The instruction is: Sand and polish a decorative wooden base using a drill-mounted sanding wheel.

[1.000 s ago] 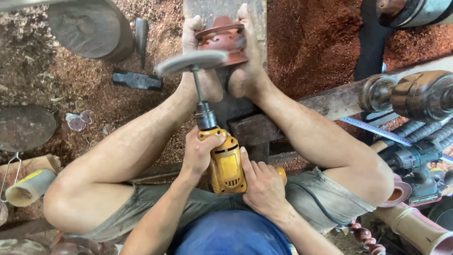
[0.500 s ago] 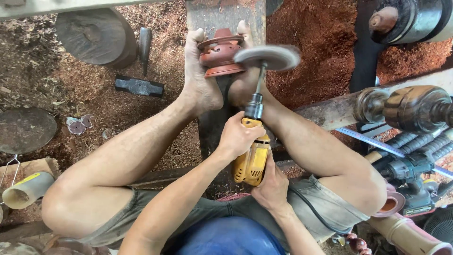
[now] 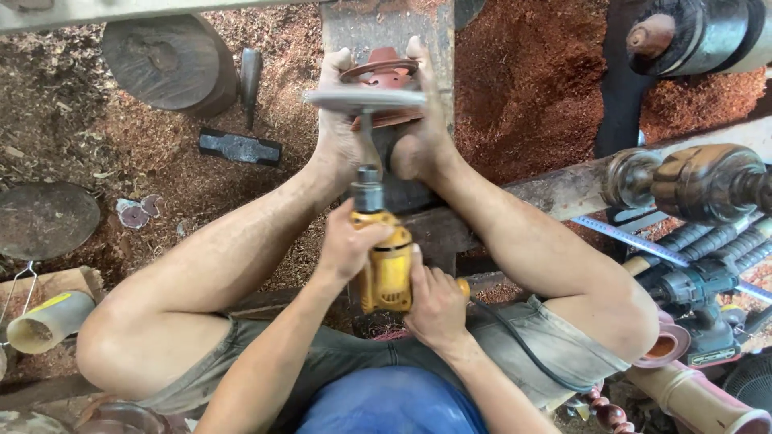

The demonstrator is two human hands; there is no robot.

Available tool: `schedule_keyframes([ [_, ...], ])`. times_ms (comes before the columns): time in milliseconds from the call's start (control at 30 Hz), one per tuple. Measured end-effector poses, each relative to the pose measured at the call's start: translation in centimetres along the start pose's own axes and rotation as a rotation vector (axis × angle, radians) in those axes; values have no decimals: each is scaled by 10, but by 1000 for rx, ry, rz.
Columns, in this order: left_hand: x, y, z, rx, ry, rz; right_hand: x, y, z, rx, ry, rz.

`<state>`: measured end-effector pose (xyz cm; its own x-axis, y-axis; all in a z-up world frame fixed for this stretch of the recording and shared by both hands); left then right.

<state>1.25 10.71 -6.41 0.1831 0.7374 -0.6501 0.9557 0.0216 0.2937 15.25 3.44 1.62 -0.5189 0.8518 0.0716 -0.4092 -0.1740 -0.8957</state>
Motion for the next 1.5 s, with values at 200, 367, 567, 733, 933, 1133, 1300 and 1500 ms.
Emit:
schedule_keyframes([
  [200,9,-36,15,-140,61,-81,23,14,7,-38,-95,39],
  [367,14,-3,-4,-52,77,-52,2,21,-10,-46,-32,-39],
  [567,11,14,-18,108,32,-36,-8,21,-15,-25,55,-154],
  [733,10,-31,8,28,16,-96,8,36,-7,-5,-36,-23],
  [933,19,-48,10,-116,30,-189,29,36,-3,44,-79,65],
  [1133,33,1,-36,18,82,-125,15,39,-32,-24,-12,-48],
  [1300,43,26,-63,297,40,-169,17,20,-38,34,32,-252],
  [1500,38,-8,-37,146,33,-109,19,48,-39,-15,81,-49],
])
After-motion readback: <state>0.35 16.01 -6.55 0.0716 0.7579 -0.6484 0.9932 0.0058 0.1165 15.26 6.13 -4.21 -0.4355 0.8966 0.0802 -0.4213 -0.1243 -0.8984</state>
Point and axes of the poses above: each hand's wrist, its own x-axis towards the middle knuckle, its own y-axis out of the palm, z = x × y, the point moved 9 cm from there along x, towards the middle knuckle, and after that the axes turned 11 degrees about -y, right-handed, at the moved point
